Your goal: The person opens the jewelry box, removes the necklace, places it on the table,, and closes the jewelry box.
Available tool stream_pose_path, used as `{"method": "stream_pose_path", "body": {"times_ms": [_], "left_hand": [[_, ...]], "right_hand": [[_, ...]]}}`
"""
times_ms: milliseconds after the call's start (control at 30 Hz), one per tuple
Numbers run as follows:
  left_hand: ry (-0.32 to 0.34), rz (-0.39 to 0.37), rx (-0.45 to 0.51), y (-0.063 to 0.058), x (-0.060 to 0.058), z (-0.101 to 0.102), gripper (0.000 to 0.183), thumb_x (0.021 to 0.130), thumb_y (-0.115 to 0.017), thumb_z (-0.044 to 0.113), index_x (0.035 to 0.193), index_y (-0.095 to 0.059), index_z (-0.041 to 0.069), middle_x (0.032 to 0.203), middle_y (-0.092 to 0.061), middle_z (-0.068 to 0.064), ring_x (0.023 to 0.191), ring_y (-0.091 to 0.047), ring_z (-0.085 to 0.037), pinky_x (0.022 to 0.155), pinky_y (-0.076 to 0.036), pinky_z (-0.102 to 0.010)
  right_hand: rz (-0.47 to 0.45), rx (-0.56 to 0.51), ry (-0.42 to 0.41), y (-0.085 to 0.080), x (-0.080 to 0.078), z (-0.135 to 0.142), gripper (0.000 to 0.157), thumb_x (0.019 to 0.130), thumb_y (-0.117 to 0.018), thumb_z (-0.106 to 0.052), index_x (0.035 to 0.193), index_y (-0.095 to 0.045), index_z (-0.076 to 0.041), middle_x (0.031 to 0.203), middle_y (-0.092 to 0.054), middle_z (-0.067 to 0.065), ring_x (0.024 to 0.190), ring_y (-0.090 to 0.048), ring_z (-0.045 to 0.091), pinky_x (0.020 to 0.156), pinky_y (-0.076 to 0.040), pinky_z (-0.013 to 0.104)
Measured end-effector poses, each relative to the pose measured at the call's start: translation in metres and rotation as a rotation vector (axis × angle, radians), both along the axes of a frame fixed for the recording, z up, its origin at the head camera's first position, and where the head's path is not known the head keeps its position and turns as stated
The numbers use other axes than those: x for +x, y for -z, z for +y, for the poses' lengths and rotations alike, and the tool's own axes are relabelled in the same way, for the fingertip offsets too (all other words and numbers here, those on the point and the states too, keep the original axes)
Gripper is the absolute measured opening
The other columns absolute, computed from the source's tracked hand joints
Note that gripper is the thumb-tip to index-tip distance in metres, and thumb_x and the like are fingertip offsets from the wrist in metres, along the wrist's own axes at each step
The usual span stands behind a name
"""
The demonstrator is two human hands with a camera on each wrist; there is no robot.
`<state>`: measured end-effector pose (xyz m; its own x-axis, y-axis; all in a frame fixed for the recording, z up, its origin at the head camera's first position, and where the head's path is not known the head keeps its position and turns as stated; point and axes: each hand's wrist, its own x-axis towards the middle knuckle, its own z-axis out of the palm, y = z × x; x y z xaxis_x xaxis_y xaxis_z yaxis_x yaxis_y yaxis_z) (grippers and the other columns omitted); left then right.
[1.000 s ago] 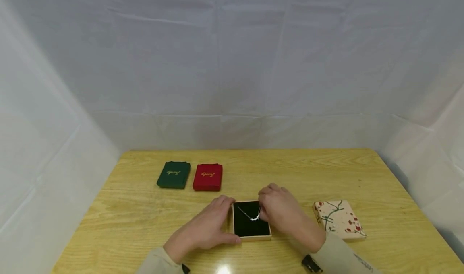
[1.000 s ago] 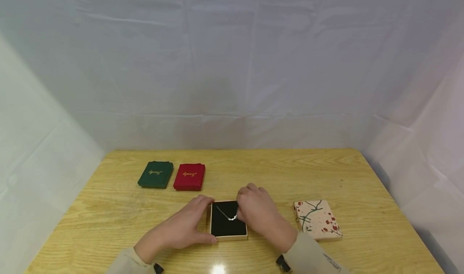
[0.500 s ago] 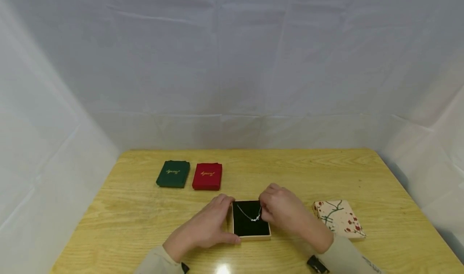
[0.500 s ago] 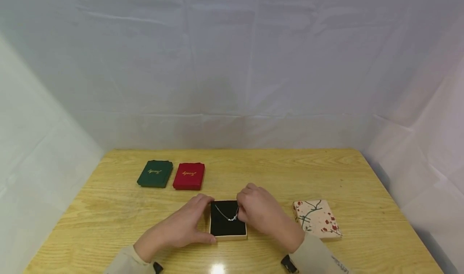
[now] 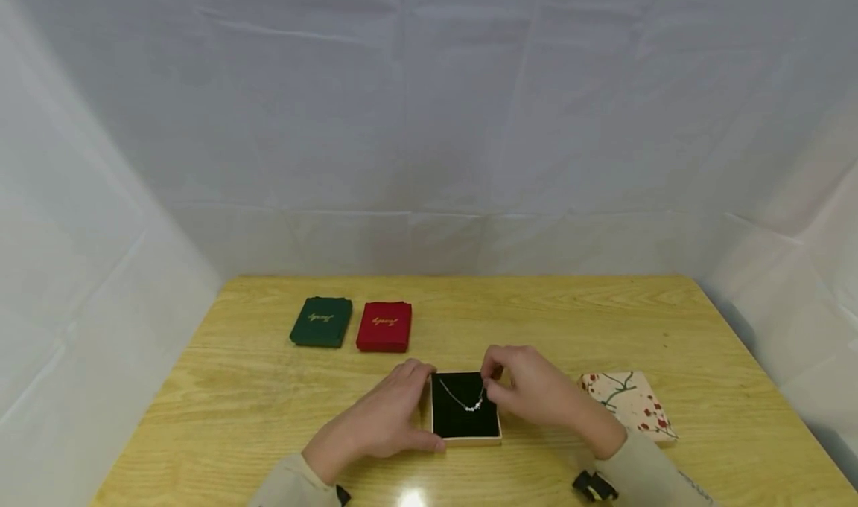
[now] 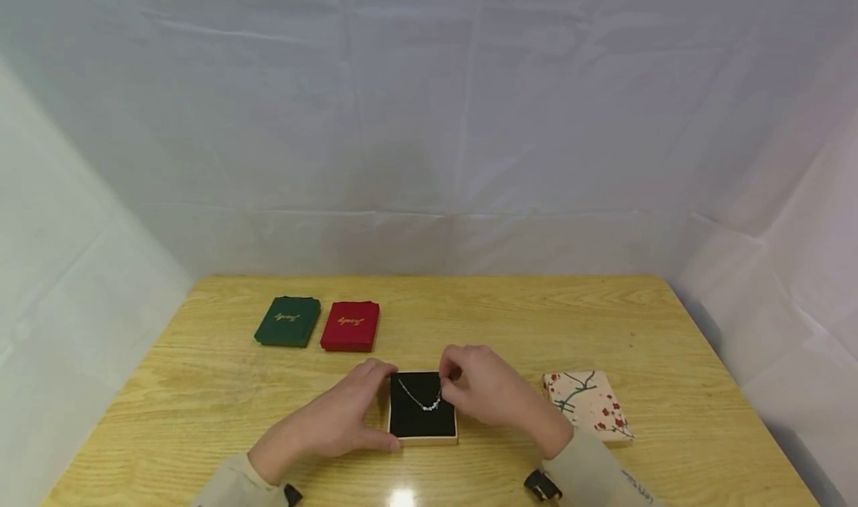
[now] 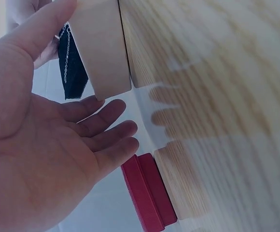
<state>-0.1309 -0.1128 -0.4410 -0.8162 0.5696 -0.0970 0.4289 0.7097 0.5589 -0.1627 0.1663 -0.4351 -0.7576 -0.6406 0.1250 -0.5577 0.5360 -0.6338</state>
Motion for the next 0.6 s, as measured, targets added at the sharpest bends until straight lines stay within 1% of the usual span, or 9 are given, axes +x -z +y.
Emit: {"method": "stream_pose_path", "body": {"times_ms": [100,267,433,600], "left_hand": [[0.002,0.003,0.001,-0.0003,-0.0004,0.0001,0.103,0.080,-0.091,0.054,0.153,-0.044,-0.001,0.135,-0.053,-0.005,0.125,-0.050,-0.019,0.114,-0.044,-0.046],[0.004,0.002,0.005,-0.0002,-0.0013,0.0002,0.102,0.080,-0.091,0.054,0.152,-0.045,-0.001,0.136,-0.053,-0.005,0.126,-0.050,-0.019,0.114,-0.044,-0.046],[-0.004,-0.016,0.011,0.0005,-0.0021,0.0001,0.103,0.079,-0.092,0.055,0.152,-0.045,0.000,0.134,-0.053,-0.003,0.124,-0.049,-0.019,0.114,-0.045,-0.046],[-0.010,-0.026,0.019,0.0010,-0.0023,0.0000,0.103,0.079,-0.092,0.056,0.152,-0.046,0.001,0.133,-0.053,-0.001,0.122,-0.049,-0.018,0.113,-0.045,-0.046]], "right_hand": [[-0.035,-0.036,0.006,0.0009,-0.0011,0.0001,0.010,0.102,-0.068,-0.008,0.100,-0.066,-0.018,0.093,-0.067,-0.012,0.086,-0.065,0.005,0.070,-0.056,0.027],[-0.091,-0.067,0.046,0.0019,-0.0010,0.0002,0.012,0.101,-0.070,-0.010,0.103,-0.064,-0.020,0.096,-0.067,-0.011,0.085,-0.064,0.009,0.065,-0.055,0.029],[-0.180,-0.111,0.055,-0.0003,0.0003,0.0005,0.012,0.101,-0.072,-0.011,0.107,-0.063,-0.018,0.100,-0.067,-0.007,0.094,-0.066,0.012,0.072,-0.056,0.031],[-0.252,-0.162,0.048,-0.0030,0.0008,0.0008,0.014,0.101,-0.071,-0.007,0.109,-0.062,-0.015,0.103,-0.066,-0.002,0.096,-0.066,0.016,0.073,-0.057,0.036]]}}
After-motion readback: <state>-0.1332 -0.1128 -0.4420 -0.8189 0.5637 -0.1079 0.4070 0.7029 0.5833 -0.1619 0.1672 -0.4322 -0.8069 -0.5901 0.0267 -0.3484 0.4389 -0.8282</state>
